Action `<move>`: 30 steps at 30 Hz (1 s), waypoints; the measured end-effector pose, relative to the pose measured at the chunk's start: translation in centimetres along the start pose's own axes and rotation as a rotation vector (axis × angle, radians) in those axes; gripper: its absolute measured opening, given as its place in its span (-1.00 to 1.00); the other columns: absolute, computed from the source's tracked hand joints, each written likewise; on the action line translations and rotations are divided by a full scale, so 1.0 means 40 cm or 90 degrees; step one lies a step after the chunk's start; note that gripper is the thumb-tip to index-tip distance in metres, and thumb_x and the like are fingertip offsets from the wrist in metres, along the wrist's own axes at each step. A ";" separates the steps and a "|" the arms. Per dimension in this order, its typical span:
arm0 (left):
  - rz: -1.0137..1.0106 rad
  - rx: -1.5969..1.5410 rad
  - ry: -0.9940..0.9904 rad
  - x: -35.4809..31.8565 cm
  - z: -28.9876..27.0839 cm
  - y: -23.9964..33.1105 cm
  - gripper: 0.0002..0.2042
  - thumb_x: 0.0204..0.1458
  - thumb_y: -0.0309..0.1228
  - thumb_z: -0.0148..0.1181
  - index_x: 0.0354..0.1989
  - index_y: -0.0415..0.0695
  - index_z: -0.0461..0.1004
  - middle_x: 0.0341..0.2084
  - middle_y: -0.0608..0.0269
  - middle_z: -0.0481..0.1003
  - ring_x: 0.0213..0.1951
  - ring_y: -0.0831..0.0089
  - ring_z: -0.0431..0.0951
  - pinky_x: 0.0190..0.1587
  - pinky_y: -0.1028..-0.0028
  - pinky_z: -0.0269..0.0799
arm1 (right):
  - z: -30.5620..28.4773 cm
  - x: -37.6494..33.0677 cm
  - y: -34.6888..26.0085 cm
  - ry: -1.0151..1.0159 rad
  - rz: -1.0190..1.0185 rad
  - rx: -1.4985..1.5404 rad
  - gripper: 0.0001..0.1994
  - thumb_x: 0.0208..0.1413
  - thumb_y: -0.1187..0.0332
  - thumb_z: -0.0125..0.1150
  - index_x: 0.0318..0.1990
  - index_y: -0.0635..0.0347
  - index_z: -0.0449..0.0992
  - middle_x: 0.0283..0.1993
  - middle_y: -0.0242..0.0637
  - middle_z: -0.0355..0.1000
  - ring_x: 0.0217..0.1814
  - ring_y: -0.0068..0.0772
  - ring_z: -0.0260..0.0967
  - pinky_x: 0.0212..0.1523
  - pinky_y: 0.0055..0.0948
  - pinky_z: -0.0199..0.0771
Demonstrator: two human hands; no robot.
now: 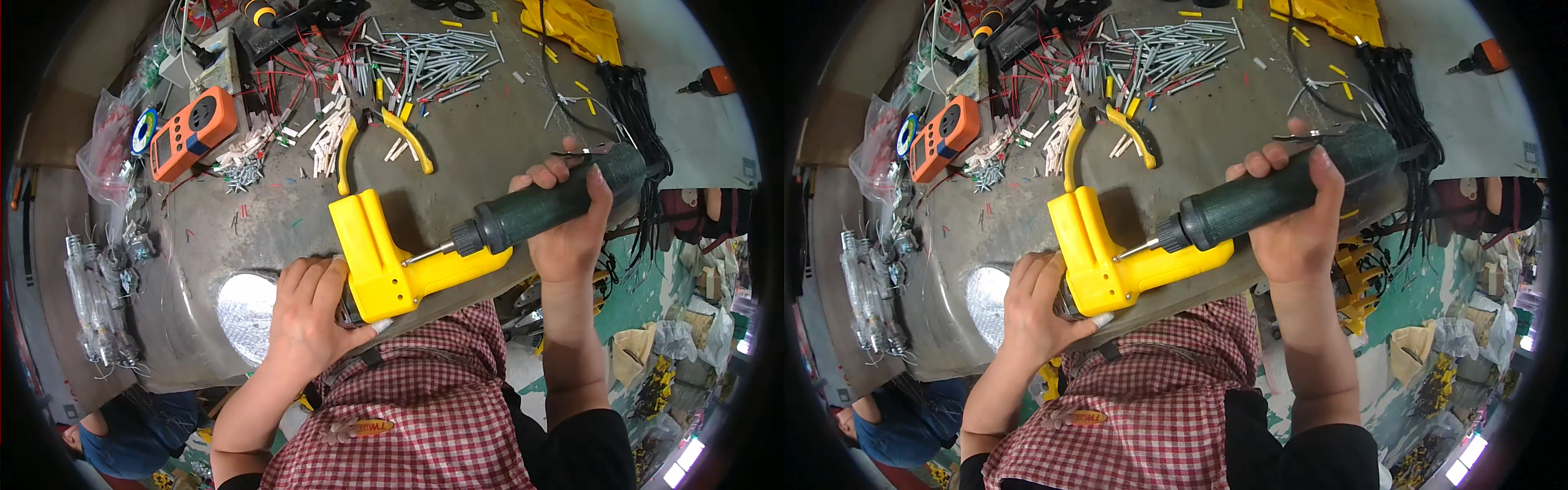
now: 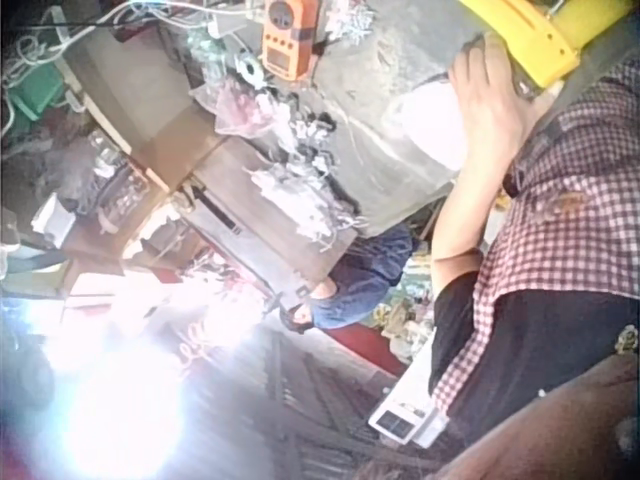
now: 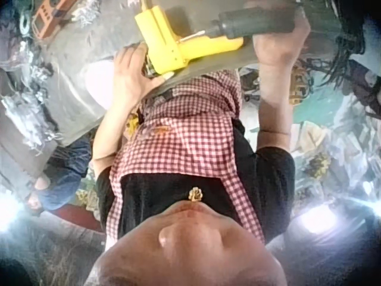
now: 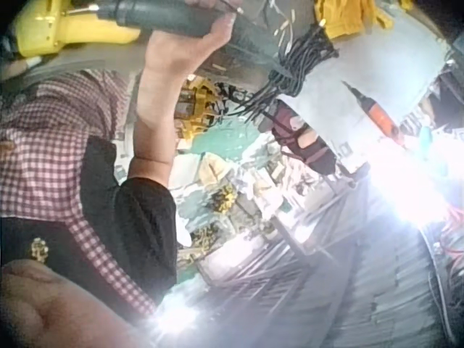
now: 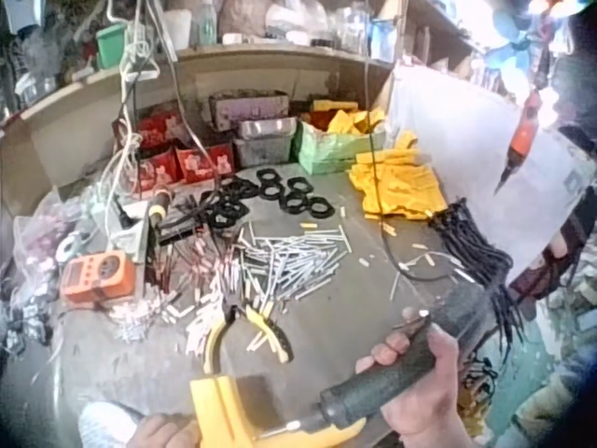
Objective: Assembling and wiring components into a yellow handheld electronic device casing.
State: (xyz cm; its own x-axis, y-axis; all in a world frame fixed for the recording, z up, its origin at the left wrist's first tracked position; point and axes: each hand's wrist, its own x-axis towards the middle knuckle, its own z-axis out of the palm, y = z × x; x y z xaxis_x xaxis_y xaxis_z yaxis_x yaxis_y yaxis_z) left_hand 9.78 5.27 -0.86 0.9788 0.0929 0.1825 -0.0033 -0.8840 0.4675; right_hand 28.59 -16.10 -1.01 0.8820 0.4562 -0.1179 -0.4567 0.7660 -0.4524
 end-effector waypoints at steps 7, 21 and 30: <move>-0.002 0.003 0.016 -0.006 -0.002 0.004 -0.30 -0.62 -0.32 0.51 -0.15 -0.35 0.41 -0.30 -0.06 0.46 -0.19 -0.01 0.44 -0.08 0.19 0.39 | -0.017 0.006 0.027 -0.010 -0.006 0.070 -0.68 0.07 0.21 0.10 -0.04 0.06 0.33 -0.36 -0.43 0.25 -0.25 -0.46 0.23 0.03 -0.28 0.22; 0.001 -0.069 0.004 0.006 -0.014 -0.007 -0.31 -0.55 -0.28 0.47 -0.15 -0.35 0.37 -0.31 0.01 0.43 -0.23 0.09 0.41 -0.09 0.21 0.33 | 0.001 0.011 0.031 0.016 -0.009 0.008 -0.70 0.10 0.20 0.06 -0.04 0.06 0.30 -0.36 -0.47 0.20 -0.24 -0.54 0.21 0.05 -0.29 0.24; 0.011 -0.080 -0.010 -0.003 -0.007 -0.019 -0.27 -0.55 -0.26 0.47 -0.11 -0.38 0.34 -0.28 -0.03 0.41 -0.18 0.06 0.40 -0.03 0.19 0.30 | 0.007 0.015 0.040 -0.009 -0.017 -0.029 -0.69 0.10 0.19 0.06 -0.03 0.07 0.29 -0.33 -0.49 0.19 -0.23 -0.57 0.20 0.05 -0.32 0.24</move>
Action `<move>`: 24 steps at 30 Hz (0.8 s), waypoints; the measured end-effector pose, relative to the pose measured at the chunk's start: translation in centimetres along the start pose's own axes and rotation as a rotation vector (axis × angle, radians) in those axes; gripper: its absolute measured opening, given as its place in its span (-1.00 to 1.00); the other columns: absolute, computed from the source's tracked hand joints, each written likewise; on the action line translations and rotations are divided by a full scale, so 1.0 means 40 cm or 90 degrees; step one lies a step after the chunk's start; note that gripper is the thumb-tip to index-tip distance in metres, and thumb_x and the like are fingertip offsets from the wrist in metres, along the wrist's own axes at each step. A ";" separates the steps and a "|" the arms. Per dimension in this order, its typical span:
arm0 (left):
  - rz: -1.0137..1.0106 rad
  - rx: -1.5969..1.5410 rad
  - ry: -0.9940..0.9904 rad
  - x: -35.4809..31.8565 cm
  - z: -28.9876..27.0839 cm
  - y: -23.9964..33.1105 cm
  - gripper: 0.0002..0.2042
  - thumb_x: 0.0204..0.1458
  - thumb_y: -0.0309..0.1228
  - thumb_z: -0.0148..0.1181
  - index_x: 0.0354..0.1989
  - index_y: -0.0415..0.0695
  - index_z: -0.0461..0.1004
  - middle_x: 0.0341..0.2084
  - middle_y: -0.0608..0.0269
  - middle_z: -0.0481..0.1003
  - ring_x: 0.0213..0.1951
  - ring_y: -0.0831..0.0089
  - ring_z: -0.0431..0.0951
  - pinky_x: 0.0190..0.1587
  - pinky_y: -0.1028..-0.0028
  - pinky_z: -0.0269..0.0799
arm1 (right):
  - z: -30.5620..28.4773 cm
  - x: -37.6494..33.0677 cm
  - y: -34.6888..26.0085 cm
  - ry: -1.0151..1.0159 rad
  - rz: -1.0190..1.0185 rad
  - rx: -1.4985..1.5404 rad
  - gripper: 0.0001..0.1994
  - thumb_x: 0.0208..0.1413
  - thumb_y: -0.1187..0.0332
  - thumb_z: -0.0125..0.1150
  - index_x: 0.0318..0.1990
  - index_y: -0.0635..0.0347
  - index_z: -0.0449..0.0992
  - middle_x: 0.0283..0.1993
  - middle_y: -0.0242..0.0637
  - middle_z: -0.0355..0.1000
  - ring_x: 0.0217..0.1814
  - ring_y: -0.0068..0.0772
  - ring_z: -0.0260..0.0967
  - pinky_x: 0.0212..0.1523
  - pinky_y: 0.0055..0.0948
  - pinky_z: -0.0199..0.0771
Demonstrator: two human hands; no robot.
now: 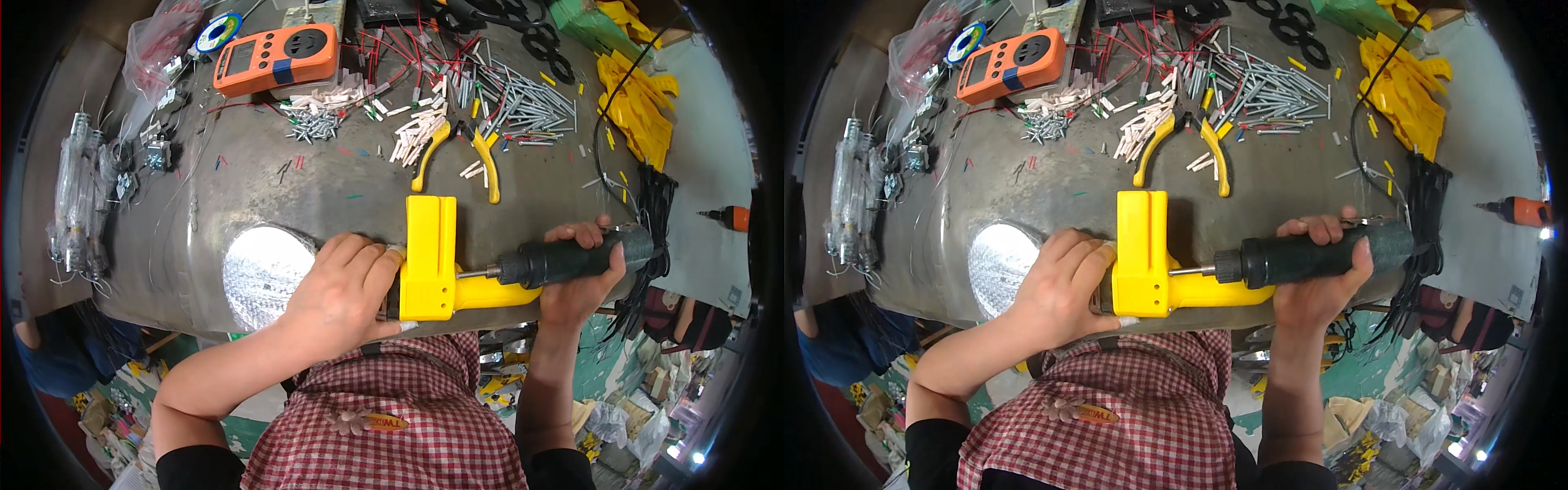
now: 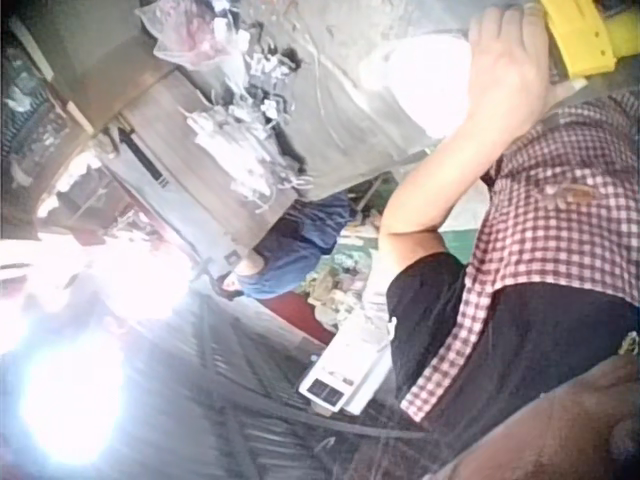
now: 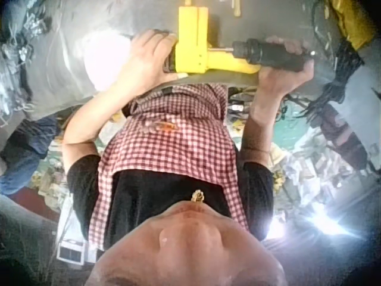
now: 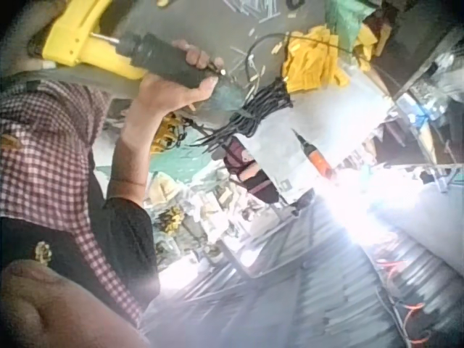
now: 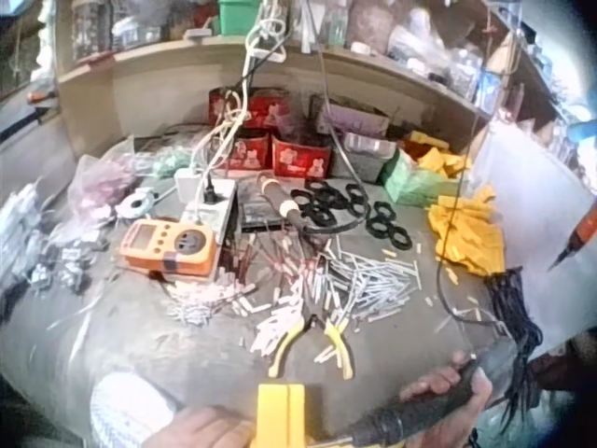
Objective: Assembling and wiring components into a yellow handheld electronic device casing.
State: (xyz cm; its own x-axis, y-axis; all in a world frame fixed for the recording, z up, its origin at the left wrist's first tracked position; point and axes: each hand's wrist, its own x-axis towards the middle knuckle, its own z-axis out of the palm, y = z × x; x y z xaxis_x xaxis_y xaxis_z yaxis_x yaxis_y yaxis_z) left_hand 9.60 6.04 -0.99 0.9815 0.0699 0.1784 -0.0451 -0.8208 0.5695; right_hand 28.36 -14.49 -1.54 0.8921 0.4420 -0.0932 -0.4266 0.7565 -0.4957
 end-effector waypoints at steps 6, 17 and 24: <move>0.008 0.002 0.019 -0.009 -0.001 -0.002 -0.26 -0.53 -0.24 0.46 -0.11 -0.39 0.33 -0.29 -0.04 0.41 -0.18 0.06 0.40 -0.01 0.19 0.30 | 0.010 -0.001 0.005 0.013 -0.009 -0.042 -0.67 0.11 0.17 0.06 -0.01 0.06 0.28 -0.32 -0.50 0.19 -0.22 -0.57 0.20 0.06 -0.32 0.23; 0.006 0.023 0.029 -0.006 -0.003 -0.002 -0.26 -0.54 -0.22 0.48 -0.10 -0.37 0.35 -0.32 0.00 0.41 -0.20 0.09 0.40 -0.04 0.22 0.32 | 0.036 -0.013 -0.013 0.029 -0.015 -0.082 -0.67 0.14 0.16 0.03 0.01 0.06 0.29 -0.32 -0.46 0.21 -0.22 -0.54 0.20 0.04 -0.30 0.24; 0.006 0.039 0.052 -0.004 0.006 -0.002 -0.28 -0.64 -0.25 0.49 -0.17 -0.36 0.39 -0.35 -0.04 0.44 -0.25 0.02 0.43 -0.14 0.18 0.38 | 0.004 -0.079 -0.056 0.023 -0.011 -0.047 -0.64 0.13 0.18 0.04 0.05 0.07 0.29 -0.35 -0.44 0.20 -0.23 -0.50 0.21 0.03 -0.30 0.24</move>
State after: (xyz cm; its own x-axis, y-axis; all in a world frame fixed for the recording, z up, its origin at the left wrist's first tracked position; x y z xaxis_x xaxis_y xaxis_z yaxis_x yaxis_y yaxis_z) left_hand 9.48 5.96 -1.25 0.9627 0.1049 0.2496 -0.0408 -0.8550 0.5170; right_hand 26.48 -17.50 -0.01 0.9048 0.4104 -0.1137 -0.3996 0.7259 -0.5599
